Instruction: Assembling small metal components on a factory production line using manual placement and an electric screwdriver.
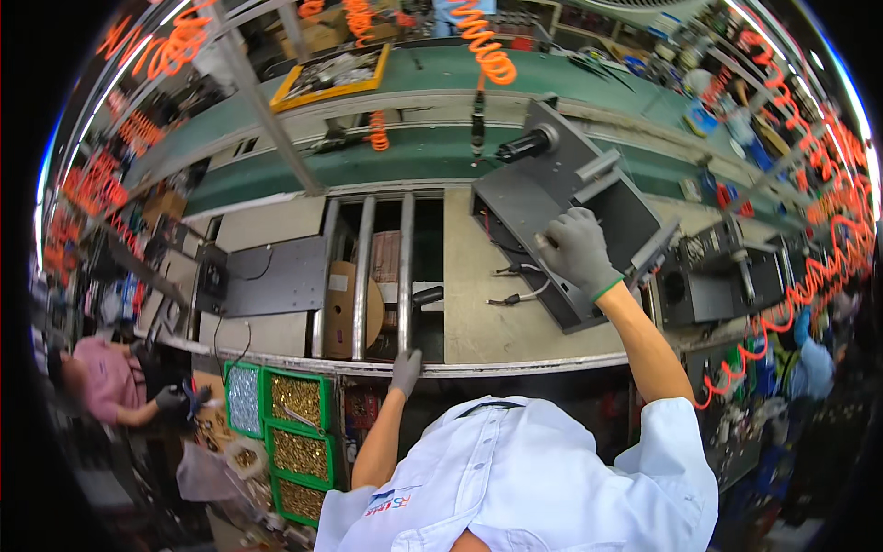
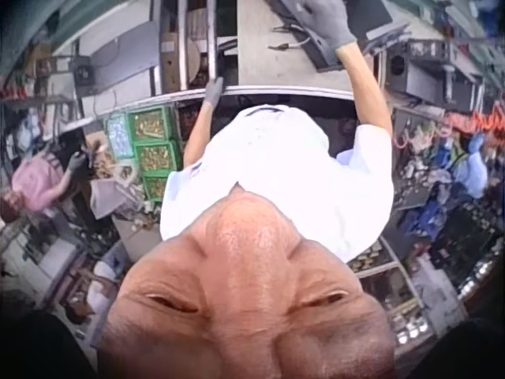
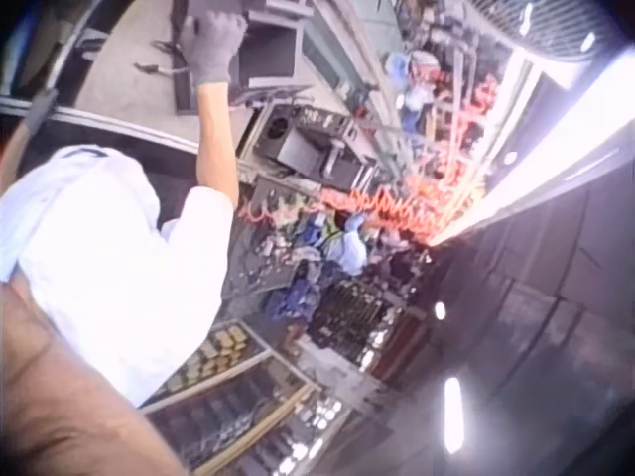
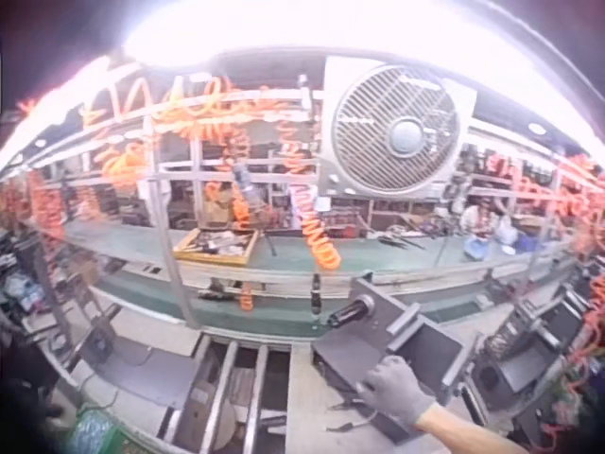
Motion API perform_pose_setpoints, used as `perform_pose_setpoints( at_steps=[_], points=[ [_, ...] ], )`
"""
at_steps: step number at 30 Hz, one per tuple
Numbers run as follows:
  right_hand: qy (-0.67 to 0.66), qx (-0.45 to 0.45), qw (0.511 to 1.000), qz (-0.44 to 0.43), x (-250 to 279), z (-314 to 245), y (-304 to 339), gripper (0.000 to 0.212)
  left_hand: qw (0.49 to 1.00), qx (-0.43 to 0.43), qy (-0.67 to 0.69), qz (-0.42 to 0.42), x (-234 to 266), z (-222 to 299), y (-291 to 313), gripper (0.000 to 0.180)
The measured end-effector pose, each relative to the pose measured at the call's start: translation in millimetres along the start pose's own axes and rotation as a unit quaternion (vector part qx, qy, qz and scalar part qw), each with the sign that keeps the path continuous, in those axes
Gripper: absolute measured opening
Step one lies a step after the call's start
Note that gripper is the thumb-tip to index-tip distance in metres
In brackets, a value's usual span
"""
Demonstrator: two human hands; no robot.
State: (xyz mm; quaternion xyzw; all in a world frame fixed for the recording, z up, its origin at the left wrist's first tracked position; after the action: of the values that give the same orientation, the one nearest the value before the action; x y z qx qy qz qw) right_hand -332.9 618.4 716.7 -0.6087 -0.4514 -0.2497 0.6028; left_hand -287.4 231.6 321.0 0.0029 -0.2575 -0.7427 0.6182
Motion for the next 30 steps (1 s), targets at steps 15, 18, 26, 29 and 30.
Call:
perform_pose_setpoints(
  at_steps=[15, 18, 26, 29, 30],
  points=[
    [0.048, -0.302, 0.915, 0.264, 17, 85, 129, 0.028, 0.754, -0.468, -0.458, 0.052, -146, 520, -168, 0.053],
    [0.004, -0.275, 0.905, 0.324, 2, 86, 122, 0.017, 0.750, -0.476, -0.458, 0.001, -137, 511, -217, 0.071],
    [-0.032, -0.248, 0.906, 0.342, 7, 113, 135, 0.012, 0.743, -0.413, -0.527, 0.007, -167, 528, -215, 0.067],
    [-0.033, -0.239, 0.910, 0.337, 15, 125, 141, 0.011, 0.759, -0.386, -0.524, 0.002, -172, 526, -199, 0.070],
    [-0.037, -0.226, 0.919, 0.321, 20, 129, 144, 0.011, 0.757, -0.385, -0.527, 0.021, -166, 520, -194, 0.068]
  ],
)
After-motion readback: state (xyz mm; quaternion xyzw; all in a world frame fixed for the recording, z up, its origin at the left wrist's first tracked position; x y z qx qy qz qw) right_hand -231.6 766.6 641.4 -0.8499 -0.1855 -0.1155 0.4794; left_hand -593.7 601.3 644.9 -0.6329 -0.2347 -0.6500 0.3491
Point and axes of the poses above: each hand's wrist, its own y-axis away from the middle knuckle, its own x-axis out of the back of the hand, z = x × y, the point moved 2 cm from there along -y, towards the middle knuckle, and after that the axes turned 7 degrees about -x, right-handed, at the moved point
